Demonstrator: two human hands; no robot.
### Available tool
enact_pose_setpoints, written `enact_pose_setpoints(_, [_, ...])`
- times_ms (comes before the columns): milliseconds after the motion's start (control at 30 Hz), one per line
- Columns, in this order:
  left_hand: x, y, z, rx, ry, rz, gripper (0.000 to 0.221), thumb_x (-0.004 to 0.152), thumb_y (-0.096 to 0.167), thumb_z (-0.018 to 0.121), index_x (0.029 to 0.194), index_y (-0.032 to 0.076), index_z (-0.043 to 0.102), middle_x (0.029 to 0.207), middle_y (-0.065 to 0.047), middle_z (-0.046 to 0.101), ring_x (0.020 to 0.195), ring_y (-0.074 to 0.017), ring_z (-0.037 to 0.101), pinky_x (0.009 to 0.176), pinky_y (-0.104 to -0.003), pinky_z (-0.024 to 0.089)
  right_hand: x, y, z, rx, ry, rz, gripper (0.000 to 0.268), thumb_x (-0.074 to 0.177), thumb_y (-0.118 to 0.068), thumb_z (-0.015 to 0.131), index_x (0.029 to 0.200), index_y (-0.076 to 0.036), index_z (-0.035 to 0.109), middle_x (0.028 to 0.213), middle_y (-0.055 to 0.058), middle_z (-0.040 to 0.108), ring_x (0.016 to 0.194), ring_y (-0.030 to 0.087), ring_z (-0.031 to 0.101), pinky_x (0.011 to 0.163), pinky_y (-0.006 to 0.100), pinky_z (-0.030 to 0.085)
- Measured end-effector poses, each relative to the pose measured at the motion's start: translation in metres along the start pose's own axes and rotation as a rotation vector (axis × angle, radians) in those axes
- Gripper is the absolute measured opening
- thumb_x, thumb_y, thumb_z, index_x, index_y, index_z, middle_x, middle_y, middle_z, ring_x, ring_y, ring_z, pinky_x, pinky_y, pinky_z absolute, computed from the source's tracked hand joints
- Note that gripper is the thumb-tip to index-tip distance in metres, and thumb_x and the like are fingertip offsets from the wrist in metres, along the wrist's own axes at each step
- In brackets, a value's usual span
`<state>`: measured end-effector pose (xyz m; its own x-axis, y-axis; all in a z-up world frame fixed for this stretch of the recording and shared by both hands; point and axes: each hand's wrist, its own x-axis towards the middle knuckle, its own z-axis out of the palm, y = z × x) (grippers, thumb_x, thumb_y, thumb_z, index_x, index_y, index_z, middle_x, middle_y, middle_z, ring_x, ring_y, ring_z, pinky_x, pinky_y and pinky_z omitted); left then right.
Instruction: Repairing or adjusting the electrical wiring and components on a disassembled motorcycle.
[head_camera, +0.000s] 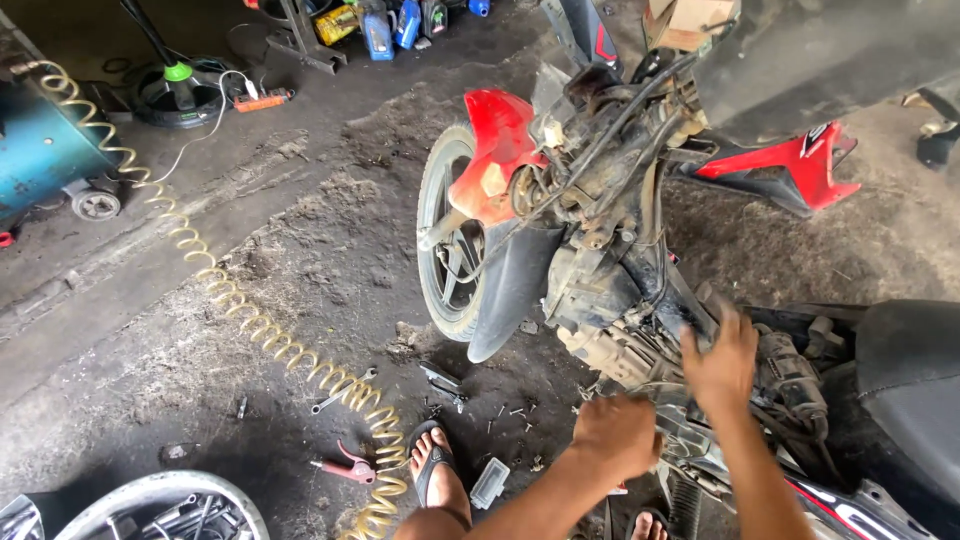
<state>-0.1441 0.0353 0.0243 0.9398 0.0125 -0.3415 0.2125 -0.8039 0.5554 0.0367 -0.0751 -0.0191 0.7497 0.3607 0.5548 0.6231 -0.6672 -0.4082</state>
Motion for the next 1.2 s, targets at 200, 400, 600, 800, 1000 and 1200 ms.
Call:
enact_pose_setpoints(200, [0.054,0.005,0.01,-0.974,0.037,-0.291,0.034,0.099,0.029,0.062,0.101,-0.005,0.066,0.083,-0.018,0.068,0.064,-0.0232,0.062,0.057,-0.04,0.055,0.078,0.09,0.055,0.221,-0.565,0.414,0.101,0.099,-0.08,0.026,0.144,0.006,0.053,0.149,0.03,0.049,0.142,0.046,0.042,0.118,0.052,0.031])
enact_pose_setpoints(400, [0.156,-0.004,0.082,-1.978,0.364,-0.629,0.02,0.093,0.01,0.052,0.097,0.002,0.07,0.088,-0.009,0.07,0.067,-0.0132,0.062,0.058,-0.027,0.055,0.103,0.09,0.086,0.135,-0.786,0.577,0.11,0.093,-0.085,0.021,0.145,0.008,0.05,0.152,0.031,0.047,0.145,0.043,0.04,0.118,0.053,0.032])
enact_pose_setpoints(600, [0.173,0.001,0.092,-2.384,0.598,-0.466,0.027,0.074,-0.002,0.054,0.097,0.01,0.063,0.094,-0.003,0.064,0.087,-0.0168,0.059,0.072,-0.03,0.051,0.109,0.096,0.093,0.17,-0.809,0.601,0.112,0.089,-0.087,0.021,0.145,0.004,0.056,0.149,0.031,0.055,0.142,0.041,0.049,0.119,0.052,0.035])
enact_pose_setpoints(800, [0.175,0.001,0.079,-2.378,0.671,-0.307,0.033,0.071,-0.003,0.055,0.099,0.01,0.065,0.093,-0.004,0.064,0.089,-0.0202,0.059,0.076,-0.033,0.051,0.114,0.096,0.091,0.124,-0.92,0.568,0.117,0.086,-0.09,0.015,0.144,0.002,0.057,0.151,0.027,0.053,0.144,0.041,0.045,0.12,0.052,0.031])
enact_pose_setpoints(1000, [0.192,-0.015,0.098,-2.412,0.53,-0.21,0.026,0.073,0.0,0.059,0.096,0.008,0.065,0.091,-0.006,0.067,0.082,-0.0207,0.058,0.071,-0.033,0.044,0.112,0.094,0.09,0.201,-0.921,0.587,0.115,0.084,-0.091,0.015,0.145,-0.002,0.056,0.152,0.024,0.052,0.144,0.039,0.044,0.12,0.052,0.03])
enact_pose_setpoints(1200, [0.178,-0.007,0.072,-2.494,0.439,-0.158,0.019,0.075,0.006,0.062,0.094,0.011,0.06,0.089,-0.004,0.067,0.086,-0.0198,0.063,0.077,-0.034,0.05,0.113,0.084,0.083,0.206,-0.943,0.59,0.114,0.082,-0.091,0.013,0.148,-0.009,0.056,0.155,0.019,0.051,0.147,0.036,0.043,0.122,0.051,0.027])
